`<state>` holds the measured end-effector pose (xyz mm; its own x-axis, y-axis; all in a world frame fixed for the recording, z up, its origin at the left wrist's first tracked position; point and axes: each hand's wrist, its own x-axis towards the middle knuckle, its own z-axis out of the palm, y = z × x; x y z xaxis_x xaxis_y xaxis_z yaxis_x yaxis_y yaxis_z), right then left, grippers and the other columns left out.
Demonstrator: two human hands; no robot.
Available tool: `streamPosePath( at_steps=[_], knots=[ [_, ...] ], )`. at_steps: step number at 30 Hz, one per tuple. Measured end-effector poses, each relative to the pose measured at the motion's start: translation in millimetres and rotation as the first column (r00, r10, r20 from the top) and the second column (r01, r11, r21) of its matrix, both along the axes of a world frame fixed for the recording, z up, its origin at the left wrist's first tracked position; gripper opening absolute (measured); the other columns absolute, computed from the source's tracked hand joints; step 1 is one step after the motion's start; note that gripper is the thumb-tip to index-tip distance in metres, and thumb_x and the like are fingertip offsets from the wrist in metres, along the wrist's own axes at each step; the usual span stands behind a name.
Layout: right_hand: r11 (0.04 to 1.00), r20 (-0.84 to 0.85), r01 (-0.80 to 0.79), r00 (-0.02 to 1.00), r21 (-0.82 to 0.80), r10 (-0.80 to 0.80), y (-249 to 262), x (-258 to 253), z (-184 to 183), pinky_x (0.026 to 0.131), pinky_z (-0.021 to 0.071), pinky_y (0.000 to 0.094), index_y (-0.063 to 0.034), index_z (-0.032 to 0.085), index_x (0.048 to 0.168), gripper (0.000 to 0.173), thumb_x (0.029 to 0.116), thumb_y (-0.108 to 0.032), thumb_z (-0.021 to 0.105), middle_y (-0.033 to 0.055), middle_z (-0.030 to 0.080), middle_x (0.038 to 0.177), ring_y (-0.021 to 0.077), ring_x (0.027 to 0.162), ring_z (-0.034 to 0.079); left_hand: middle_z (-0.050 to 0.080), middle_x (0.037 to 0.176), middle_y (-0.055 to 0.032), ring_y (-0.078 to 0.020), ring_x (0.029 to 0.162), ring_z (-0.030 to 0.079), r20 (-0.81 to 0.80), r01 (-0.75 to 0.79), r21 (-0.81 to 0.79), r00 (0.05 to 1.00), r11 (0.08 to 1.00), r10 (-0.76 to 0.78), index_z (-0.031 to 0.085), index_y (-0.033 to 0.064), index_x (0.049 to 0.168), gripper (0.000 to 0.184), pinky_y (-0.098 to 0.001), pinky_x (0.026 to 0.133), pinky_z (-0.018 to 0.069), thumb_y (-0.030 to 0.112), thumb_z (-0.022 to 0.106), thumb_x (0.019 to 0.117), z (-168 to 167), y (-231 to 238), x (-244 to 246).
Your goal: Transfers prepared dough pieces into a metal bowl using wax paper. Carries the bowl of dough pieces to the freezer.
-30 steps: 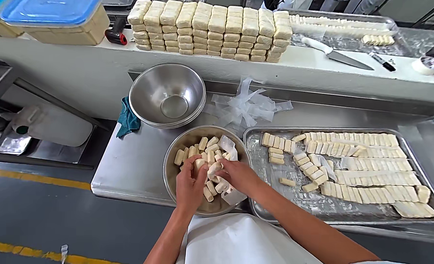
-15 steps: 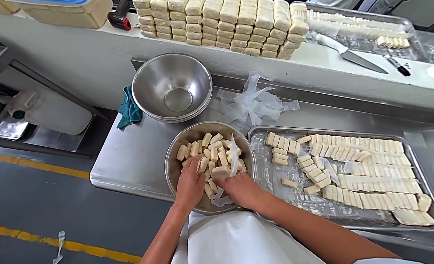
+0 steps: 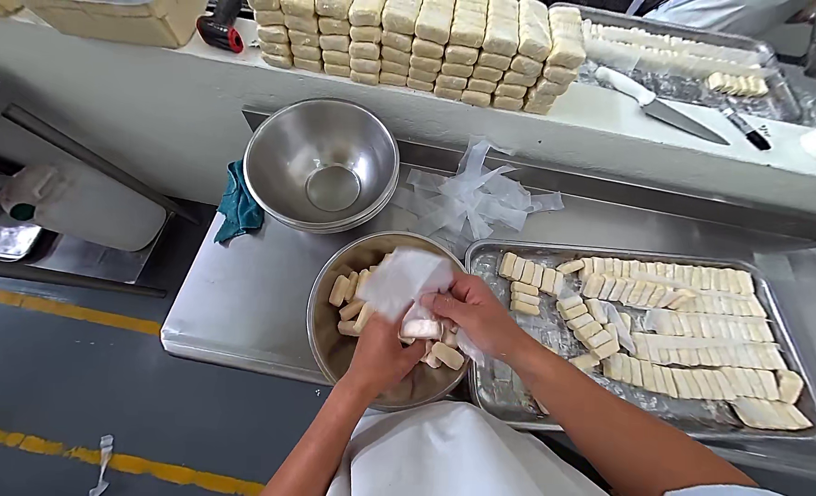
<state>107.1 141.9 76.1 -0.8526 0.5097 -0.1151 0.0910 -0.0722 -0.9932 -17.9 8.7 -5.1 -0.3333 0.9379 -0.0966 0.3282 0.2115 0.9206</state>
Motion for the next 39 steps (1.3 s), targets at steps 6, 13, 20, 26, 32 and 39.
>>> streamPosePath(
  at_steps=[6,13,20,26,32,39],
  knots=[
    [0.953,0.185,-0.300,0.935,-0.036,0.302,4.2,-11.7,-3.3,0.067,0.0540,0.0238,-0.0038,0.069,0.102,0.011,0.0965,-0.010,0.061,0.0000,0.066,0.080,0.0046,0.072,0.062,0.072,0.110,-0.0023,-0.0097,0.107,0.068,0.264,-0.066,0.051,0.963,0.997,0.050,0.068,0.0053,0.117,0.038,-0.0354,0.097,0.0570,0.024,0.079,0.0858,3.6,-5.9,-1.5],
    [0.900,-0.200,0.233,0.965,0.369,-0.168,90.4,-30.3,7.9,0.060,0.0492,0.0181,-0.0085,0.063,0.092,0.010,0.0978,-0.010,0.055,-0.0096,0.062,0.076,-0.0036,0.065,0.056,0.062,0.139,-0.0122,-0.0284,0.134,0.055,-0.181,-0.065,-0.246,0.983,0.967,0.020,0.067,0.0099,0.132,0.037,-0.0505,0.111,0.0454,0.021,0.066,0.0968,-16.3,-23.0,-6.7],
    [0.716,0.740,-0.431,0.649,0.549,-0.176,274.8,-55.9,-88.6,0.103,0.0426,0.0705,-0.0026,0.031,0.159,0.071,0.1028,-0.034,0.061,0.0356,0.050,0.143,0.0532,0.126,0.054,0.070,0.126,-0.0082,-0.0209,0.120,0.065,-0.208,-0.128,-0.106,0.973,0.986,0.104,0.069,0.0092,0.128,0.037,-0.0429,0.103,0.0528,0.028,0.060,0.0980,-10.7,-36.6,-3.1],
    [0.440,0.691,-0.533,0.580,0.723,-0.432,291.7,-36.2,-29.9,0.083,0.0456,0.0762,0.0030,0.066,0.122,0.029,0.1014,-0.016,0.056,0.0346,0.065,0.113,0.0574,0.108,0.062,0.072,0.121,-0.0092,-0.0195,0.116,0.067,-0.200,-0.162,-0.039,0.968,0.986,0.151,0.071,0.0054,0.123,0.036,-0.0393,0.102,0.0537,0.027,0.060,0.0962,-20.0,-43.5,0.6],
    [0.644,0.684,-0.375,0.652,0.667,-0.328,289.3,32.6,-18.3,0.085,0.0509,0.0691,0.0033,0.070,0.104,0.032,0.1024,-0.027,0.060,0.0257,0.069,0.097,0.0449,0.095,0.068,0.072,0.120,-0.0083,-0.0183,0.114,0.067,-0.213,-0.157,0.003,0.965,0.988,0.154,0.071,0.0059,0.121,0.036,-0.0384,0.100,0.0544,0.028,0.058,0.0968,-17.1,-42.8,-5.6],
    [0.774,0.828,-0.367,0.446,0.516,-0.341,202.3,138.5,-154.8,0.099,0.0458,0.0673,0.0042,0.060,0.130,0.080,0.0904,-0.065,0.066,0.0297,0.057,0.131,0.0484,0.125,0.055,0.072,0.121,-0.0090,-0.0179,0.114,0.068,-0.180,-0.105,-0.033,0.979,0.994,0.097,0.070,0.0051,0.123,0.035,-0.0378,0.100,0.0550,0.026,0.059,0.0966,-21.0,-43.1,-2.5]
  ],
)
